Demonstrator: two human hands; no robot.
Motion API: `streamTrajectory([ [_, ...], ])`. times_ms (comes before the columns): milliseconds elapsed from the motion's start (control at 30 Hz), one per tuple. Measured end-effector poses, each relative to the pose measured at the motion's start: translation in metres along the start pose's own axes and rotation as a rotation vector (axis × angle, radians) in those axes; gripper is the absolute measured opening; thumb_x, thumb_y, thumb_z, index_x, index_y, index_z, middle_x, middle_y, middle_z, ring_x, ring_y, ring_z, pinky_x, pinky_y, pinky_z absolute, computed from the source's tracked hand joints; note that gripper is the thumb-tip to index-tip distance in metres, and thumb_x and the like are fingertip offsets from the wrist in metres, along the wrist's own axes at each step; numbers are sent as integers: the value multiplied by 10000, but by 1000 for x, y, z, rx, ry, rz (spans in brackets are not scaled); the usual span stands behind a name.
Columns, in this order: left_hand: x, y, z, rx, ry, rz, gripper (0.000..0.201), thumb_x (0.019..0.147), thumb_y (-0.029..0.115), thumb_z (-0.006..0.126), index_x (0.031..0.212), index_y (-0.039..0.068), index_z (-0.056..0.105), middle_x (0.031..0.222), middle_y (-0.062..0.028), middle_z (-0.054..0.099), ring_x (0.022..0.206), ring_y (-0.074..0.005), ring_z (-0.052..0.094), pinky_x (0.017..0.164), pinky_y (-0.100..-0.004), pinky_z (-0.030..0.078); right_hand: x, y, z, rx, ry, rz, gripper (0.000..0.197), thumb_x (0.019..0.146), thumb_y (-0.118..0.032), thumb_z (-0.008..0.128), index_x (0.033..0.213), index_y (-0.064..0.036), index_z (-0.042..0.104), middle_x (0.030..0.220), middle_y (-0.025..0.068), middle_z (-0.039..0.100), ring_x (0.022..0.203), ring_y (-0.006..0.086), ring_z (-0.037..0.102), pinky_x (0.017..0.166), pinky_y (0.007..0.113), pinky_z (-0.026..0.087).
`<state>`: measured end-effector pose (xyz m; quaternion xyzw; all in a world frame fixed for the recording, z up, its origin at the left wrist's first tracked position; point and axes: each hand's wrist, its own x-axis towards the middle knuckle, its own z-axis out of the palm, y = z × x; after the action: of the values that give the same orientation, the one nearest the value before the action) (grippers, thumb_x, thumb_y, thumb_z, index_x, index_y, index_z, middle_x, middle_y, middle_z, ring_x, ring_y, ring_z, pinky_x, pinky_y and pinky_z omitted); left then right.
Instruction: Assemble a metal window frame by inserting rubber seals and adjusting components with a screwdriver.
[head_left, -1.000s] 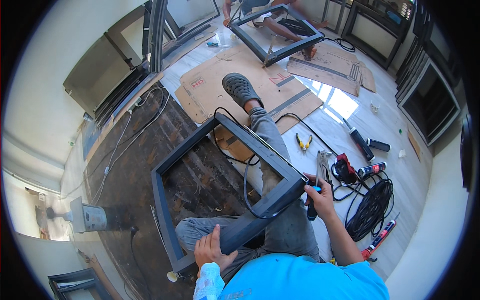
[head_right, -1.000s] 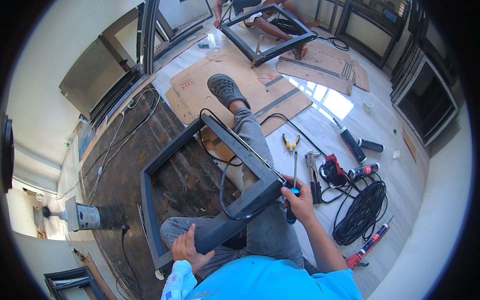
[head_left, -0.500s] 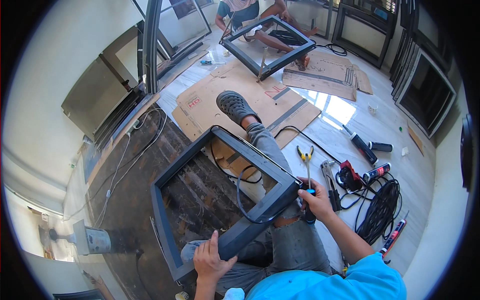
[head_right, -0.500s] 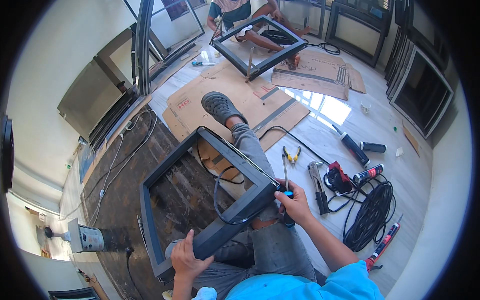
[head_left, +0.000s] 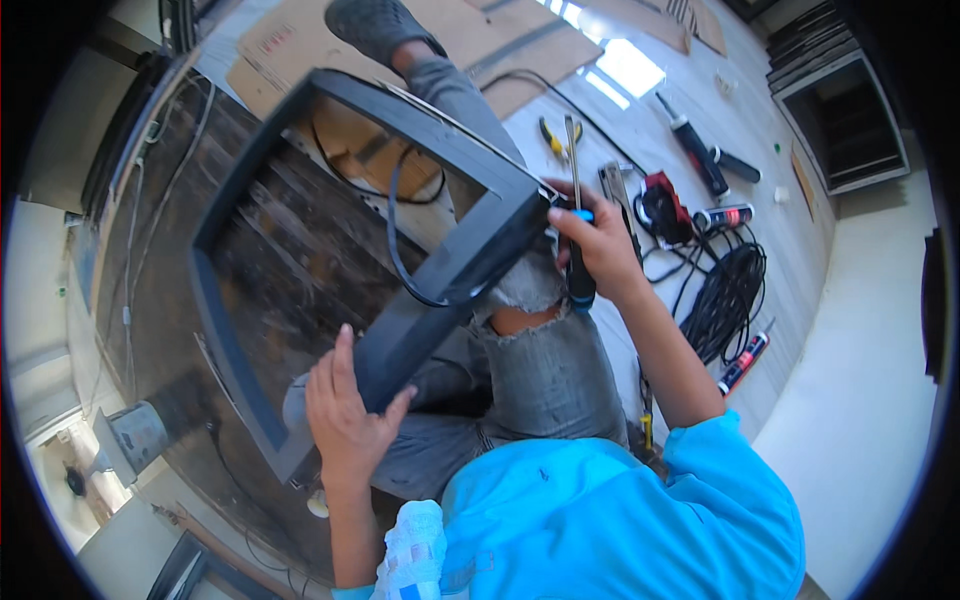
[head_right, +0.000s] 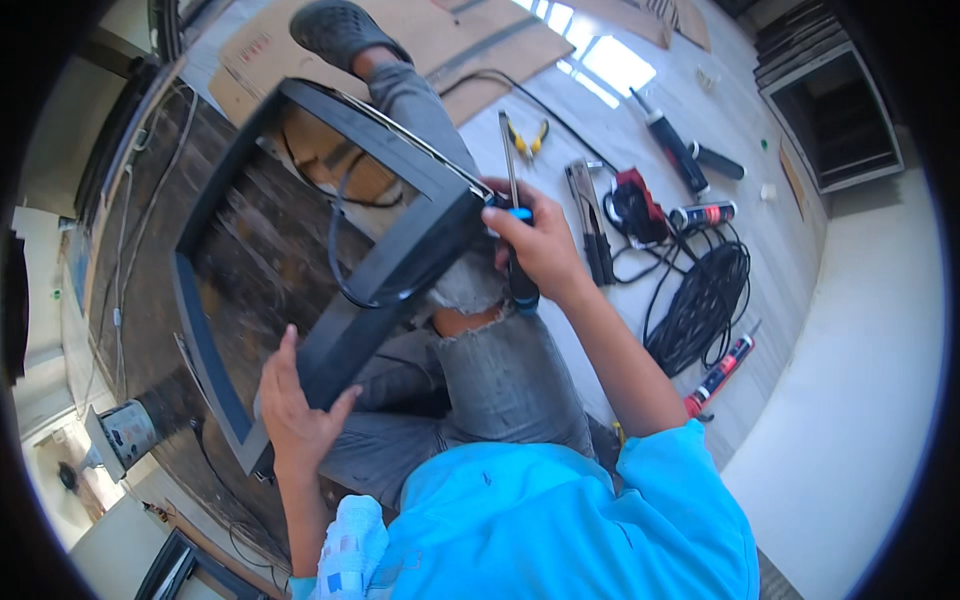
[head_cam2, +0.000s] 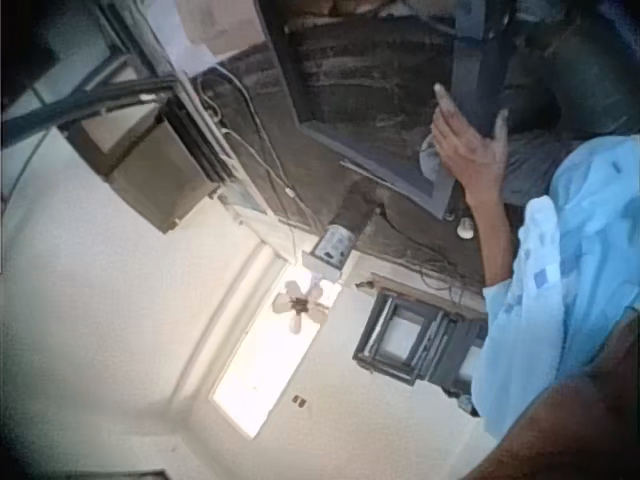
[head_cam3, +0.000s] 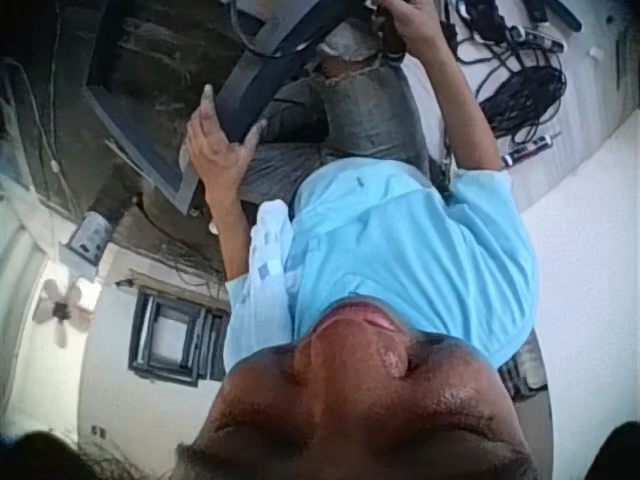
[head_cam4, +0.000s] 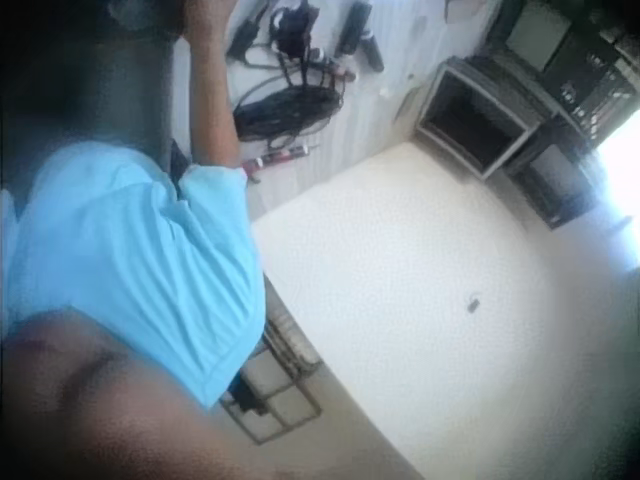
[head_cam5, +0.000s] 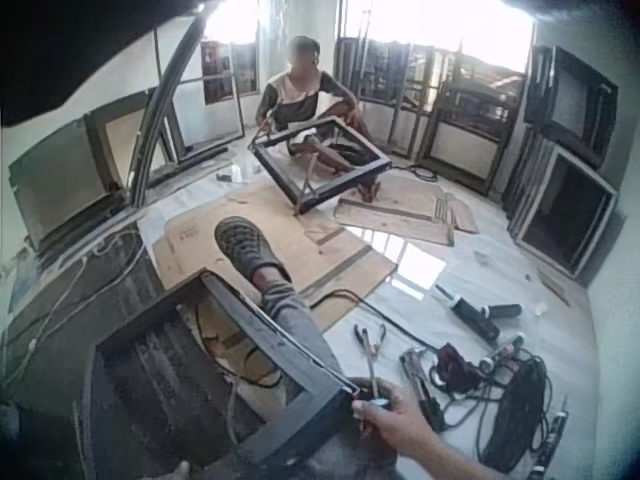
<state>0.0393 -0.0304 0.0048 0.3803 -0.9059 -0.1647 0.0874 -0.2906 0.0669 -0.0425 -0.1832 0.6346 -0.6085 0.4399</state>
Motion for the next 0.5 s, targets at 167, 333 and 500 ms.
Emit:
streamTrajectory([
  [167, 18, 15, 27, -37, 88, 99, 971, 641, 203, 923, 1493, 80, 473, 1230, -195, 608, 1124, -383, 599, 1005, -476, 453, 4, 15, -13, -5, 21, 10, 421, 934, -160, 706, 1327, -28, 636, 832, -22, 590, 561, 57, 572, 513, 223, 470],
  [333, 52, 53, 37, -83, 229, 343, 688, 741, 187, 868, 1372, 90, 613, 1219, -149, 637, 1131, -326, 608, 1032, -463, 423, 3, 16, -15, -27, -29, 43, 476, 943, -198, 723, 1393, -87, 616, 827, -34, 589, 564, 46, 563, 532, 218, 496],
  [500, 91, 75, 59, 65, 129, 550, 275, 850, 121, 715, 1124, 102, 733, 1061, -8, 704, 1117, -223, 610, 1013, -428, 389, 11, 17, -21, -30, -48, 14, 482, 947, -205, 724, 1402, -91, 613, 776, -44, 583, 559, 40, 567, 531, 220, 505],
])
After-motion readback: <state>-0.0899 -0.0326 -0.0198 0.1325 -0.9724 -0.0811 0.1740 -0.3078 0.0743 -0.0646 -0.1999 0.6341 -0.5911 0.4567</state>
